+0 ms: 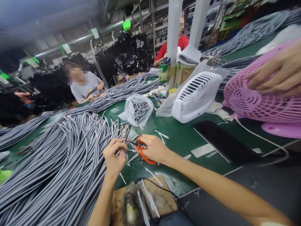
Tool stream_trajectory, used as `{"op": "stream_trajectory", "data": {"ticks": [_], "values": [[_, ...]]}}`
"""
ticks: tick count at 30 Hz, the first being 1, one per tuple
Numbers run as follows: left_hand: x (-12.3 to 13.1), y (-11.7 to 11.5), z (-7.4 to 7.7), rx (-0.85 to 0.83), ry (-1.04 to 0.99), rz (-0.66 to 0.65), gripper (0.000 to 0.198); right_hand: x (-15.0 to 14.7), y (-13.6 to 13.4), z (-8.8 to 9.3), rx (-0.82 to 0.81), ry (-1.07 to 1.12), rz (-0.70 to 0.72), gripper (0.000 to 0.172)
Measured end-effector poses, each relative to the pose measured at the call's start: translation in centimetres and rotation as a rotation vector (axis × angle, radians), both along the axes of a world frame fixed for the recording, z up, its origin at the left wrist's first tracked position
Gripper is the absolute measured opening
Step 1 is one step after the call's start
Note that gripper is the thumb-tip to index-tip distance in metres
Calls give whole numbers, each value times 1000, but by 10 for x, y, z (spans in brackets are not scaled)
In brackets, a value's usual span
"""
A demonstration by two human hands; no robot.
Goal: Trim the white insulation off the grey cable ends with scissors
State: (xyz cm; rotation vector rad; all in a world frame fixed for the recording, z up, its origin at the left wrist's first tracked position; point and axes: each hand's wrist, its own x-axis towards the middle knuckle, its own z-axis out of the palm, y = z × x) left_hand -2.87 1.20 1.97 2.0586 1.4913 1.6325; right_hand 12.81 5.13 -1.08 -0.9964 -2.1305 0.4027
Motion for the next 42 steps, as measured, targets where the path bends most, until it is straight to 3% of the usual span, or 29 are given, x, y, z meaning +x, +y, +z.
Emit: {"op": "stream_trajectory", "data": {"ticks": [5,11,17,20,22,25,29,35,42], "values": [[0,0,-3,-10,2,-34,21,-3,1,0,-77,52,53,33],[2,1,-5,37,41,-17,22,-1,0,0,-2,5,-25,18],[5,1,-4,-159,-279,-77,5,-5,4,-7,-19,89,-19,31],[6,4,-2,-301,-488,-90,23,-2,9,-2,-85,73,-99,43],[5,6,-2,-382,-615,-136,30,4,13,6,-137,-24,-216,44],[4,10,-1,-470,-792,-183,37,15,20,17,-231,-346,-349,37],[4,13,2,-553,-942,-203,44,21,27,16,-320,-604,-322,20],[6,16,4,-579,-973,-138,47,18,29,9,-305,-618,-257,24],[12,19,0,-681,-872,-103,57,20,29,9,-263,-571,-252,20]]}}
